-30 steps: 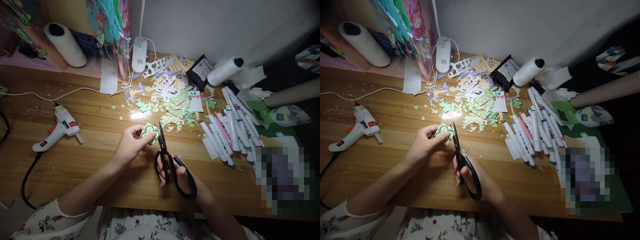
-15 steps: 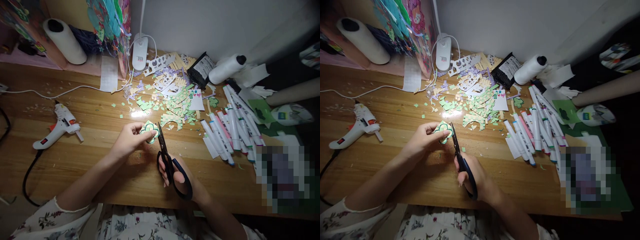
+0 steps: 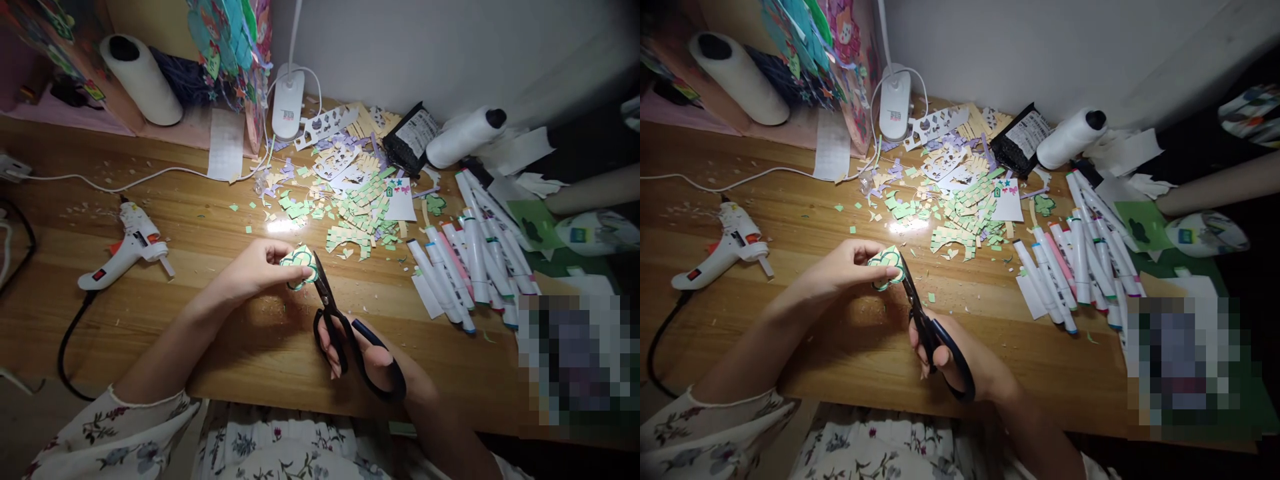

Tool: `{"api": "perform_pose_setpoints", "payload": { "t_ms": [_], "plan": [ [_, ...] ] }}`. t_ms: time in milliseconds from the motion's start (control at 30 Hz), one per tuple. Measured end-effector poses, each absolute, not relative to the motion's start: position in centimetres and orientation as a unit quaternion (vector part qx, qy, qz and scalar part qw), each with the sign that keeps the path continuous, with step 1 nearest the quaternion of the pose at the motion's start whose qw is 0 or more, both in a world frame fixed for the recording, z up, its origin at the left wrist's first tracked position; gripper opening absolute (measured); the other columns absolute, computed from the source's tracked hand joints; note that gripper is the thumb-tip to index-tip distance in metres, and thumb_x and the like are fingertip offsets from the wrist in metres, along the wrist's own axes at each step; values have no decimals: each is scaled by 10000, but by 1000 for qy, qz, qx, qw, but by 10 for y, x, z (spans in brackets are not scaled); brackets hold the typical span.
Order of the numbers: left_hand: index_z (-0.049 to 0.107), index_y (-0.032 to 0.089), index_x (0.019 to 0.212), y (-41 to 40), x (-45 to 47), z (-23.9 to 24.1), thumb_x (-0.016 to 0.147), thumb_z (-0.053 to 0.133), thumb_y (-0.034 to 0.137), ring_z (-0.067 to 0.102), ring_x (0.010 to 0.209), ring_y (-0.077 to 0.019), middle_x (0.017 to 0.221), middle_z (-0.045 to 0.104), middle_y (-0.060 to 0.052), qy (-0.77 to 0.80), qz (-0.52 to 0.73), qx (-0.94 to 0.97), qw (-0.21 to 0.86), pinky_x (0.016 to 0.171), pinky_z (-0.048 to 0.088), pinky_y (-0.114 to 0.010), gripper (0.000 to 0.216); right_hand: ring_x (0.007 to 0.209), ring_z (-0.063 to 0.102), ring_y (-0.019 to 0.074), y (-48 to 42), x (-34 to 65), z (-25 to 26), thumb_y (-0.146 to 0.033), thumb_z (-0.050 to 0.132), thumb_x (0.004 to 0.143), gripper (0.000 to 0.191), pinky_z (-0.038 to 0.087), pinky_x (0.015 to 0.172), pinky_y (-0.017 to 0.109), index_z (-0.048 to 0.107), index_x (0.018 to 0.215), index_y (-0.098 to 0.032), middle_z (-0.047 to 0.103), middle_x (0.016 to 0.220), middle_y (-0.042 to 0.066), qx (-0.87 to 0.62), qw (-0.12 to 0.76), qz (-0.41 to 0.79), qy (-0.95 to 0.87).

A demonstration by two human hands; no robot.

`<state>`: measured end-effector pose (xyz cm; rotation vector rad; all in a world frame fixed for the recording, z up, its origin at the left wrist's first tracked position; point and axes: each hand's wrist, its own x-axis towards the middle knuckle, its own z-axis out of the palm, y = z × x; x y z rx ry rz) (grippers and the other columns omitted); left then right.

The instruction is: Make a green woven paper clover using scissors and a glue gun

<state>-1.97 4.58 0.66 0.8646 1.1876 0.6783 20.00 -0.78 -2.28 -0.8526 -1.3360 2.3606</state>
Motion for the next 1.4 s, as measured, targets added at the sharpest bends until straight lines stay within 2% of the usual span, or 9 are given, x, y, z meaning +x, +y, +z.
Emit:
{"api": "perform_pose_setpoints", "payload": {
  "t_ms": [300, 633, 767, 867, 1067, 1300, 1400],
  "plan": [
    [669, 125, 615, 46, -20, 4, 632, 729, 289, 530, 522, -104, 588, 625, -39, 526, 285, 419, 683, 492, 392, -202, 176, 508, 399, 87, -14, 200, -34, -869, 446, 567, 742, 409, 491, 229, 482, 847, -183, 417, 657, -45, -288, 174, 841, -424],
    [683, 148, 644, 48, -29, 2, 675, 709, 291, 543, 534, -105, 602, 628, -23, 494, 256, 435, 708, 514, 393, -200, 149, 462, 376, 71, -13, 206, -31, -883, 429, 556, 730, 388, 433, 215, 439, 798, -194, 399, 655, -47, -314, 140, 825, -449],
    [702, 148, 730, 47, -24, 2, 686, 711, 334, 585, 591, -123, 680, 661, -42, 519, 277, 415, 694, 557, 432, -217, 191, 462, 371, 73, -14, 201, -33, -875, 422, 582, 715, 388, 442, 219, 436, 811, -198, 396, 649, -51, -326, 175, 814, -448],
    [691, 149, 724, 46, -20, 2, 682, 721, 316, 599, 608, -119, 692, 668, -41, 521, 299, 395, 696, 591, 457, -220, 175, 475, 375, 80, -13, 198, -31, -877, 405, 589, 712, 390, 456, 225, 430, 816, -203, 393, 653, -51, -336, 188, 802, -457],
    [672, 136, 699, 45, -21, 4, 668, 734, 293, 600, 588, -122, 660, 667, -44, 523, 312, 386, 692, 571, 450, -220, 172, 550, 432, 114, -9, 198, -27, -897, 366, 563, 793, 406, 550, 264, 477, 884, -181, 428, 683, -28, -322, 163, 794, -490],
    [644, 107, 752, 46, -22, 5, 667, 719, 307, 621, 616, -144, 696, 678, -65, 522, 266, 395, 707, 579, 462, -245, 230, 549, 427, 111, -10, 199, -28, -906, 351, 550, 800, 422, 552, 267, 475, 864, -181, 428, 691, -27, -309, 151, 811, -474],
    [638, 101, 739, 47, -24, 6, 681, 712, 284, 608, 620, -124, 695, 671, -47, 514, 254, 412, 708, 587, 458, -228, 206, 538, 404, 102, -9, 199, -24, -911, 364, 536, 784, 423, 532, 258, 448, 824, -187, 415, 688, -31, -312, 138, 813, -471]
  ]
}}
